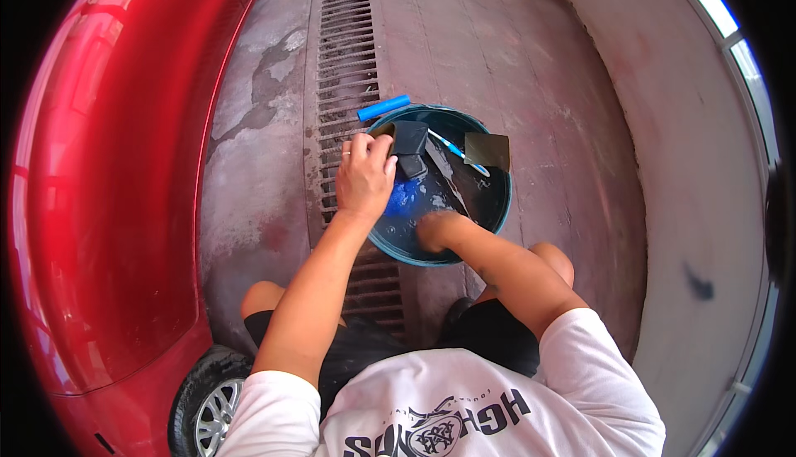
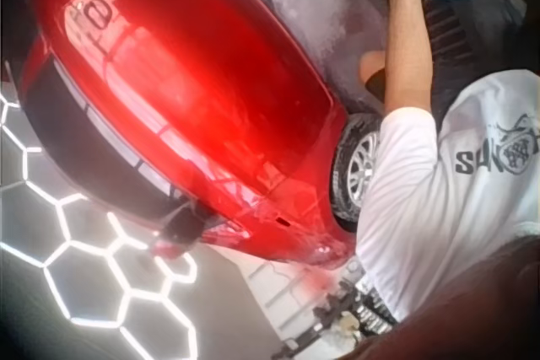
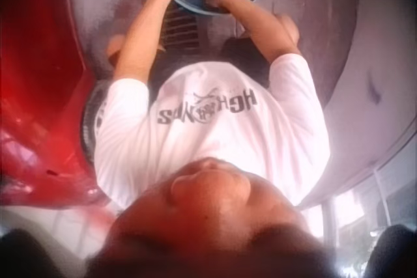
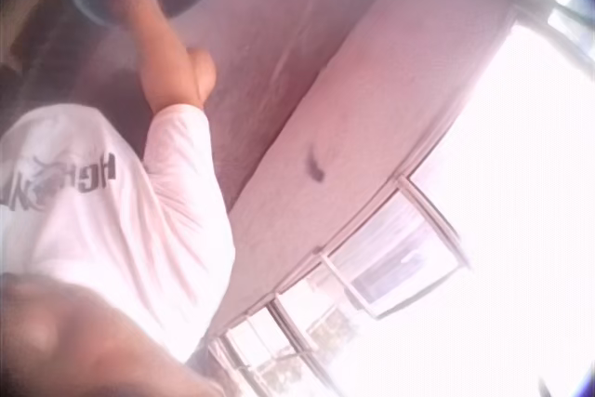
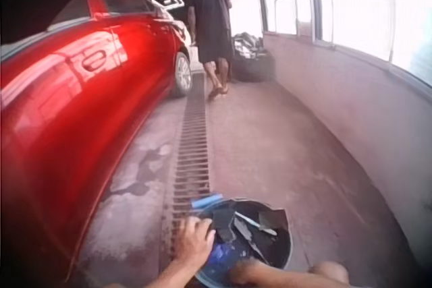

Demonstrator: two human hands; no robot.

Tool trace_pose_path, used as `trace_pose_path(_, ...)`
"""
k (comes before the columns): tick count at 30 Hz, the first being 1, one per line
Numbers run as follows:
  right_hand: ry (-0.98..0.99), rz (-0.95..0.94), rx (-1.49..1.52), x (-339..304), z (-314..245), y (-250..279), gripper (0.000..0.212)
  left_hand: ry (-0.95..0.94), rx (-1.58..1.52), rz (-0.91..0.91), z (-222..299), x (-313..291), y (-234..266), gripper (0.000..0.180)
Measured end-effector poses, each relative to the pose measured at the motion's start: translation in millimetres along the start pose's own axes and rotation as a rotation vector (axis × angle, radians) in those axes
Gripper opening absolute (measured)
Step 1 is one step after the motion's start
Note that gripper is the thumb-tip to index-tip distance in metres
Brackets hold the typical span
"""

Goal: The person selects wet sanding pads from a bucket and uses them to rub the front fender of a red car. They alternate between sanding and wiping the area with a blue microfiber cloth.

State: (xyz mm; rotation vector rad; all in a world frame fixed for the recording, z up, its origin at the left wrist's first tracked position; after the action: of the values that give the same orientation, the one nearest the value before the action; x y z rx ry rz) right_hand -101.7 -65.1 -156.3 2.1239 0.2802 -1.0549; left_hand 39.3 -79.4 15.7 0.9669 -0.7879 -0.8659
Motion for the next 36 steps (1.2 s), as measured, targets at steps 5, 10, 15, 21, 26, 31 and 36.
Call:
trace_pose_path(5,0.021,0.024,-0.176,40,-4,22,0.054,0.085,0.421,0.325,-18,-22,23,0.066)
trace_pose_path(10,0.035,0.052,-0.174,101,-24,32,0.054,0.242,-0.119,-0.137,-67,9,-41,0.096)
trace_pose_path(15,-0.057,0.015,-0.133,127,22,-3,0.054,0.283,-0.064,-0.163,-67,8,-38,0.092)
trace_pose_path(21,-0.159,-0.016,-0.097,132,71,-23,0.054,0.242,-0.092,-0.093,-69,9,-37,0.090)
trace_pose_path(26,-0.137,-0.051,-0.097,131,57,-32,0.053,0.244,-0.122,-0.088,-73,9,-41,0.090)
trace_pose_path(31,-0.132,-0.070,-0.090,128,54,-41,0.053,0.232,-0.130,-0.070,-71,11,-39,0.088)
trace_pose_path(36,-0.149,-0.075,-0.084,130,58,-40,0.053,0.243,-0.155,-0.099,-67,9,-37,0.088)
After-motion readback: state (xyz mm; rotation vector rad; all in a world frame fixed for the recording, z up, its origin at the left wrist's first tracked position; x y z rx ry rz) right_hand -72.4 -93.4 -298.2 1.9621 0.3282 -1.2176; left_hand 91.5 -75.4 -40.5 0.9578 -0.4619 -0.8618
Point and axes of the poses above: each hand's wrist, its own x-axis towards the middle knuckle, its own y-axis out of the back of the hand, z = x × y, the point moved 9 cm from there along x, towards the middle knuckle, and after that the axes turned 6 degrees about x, right-handed, at the moved point
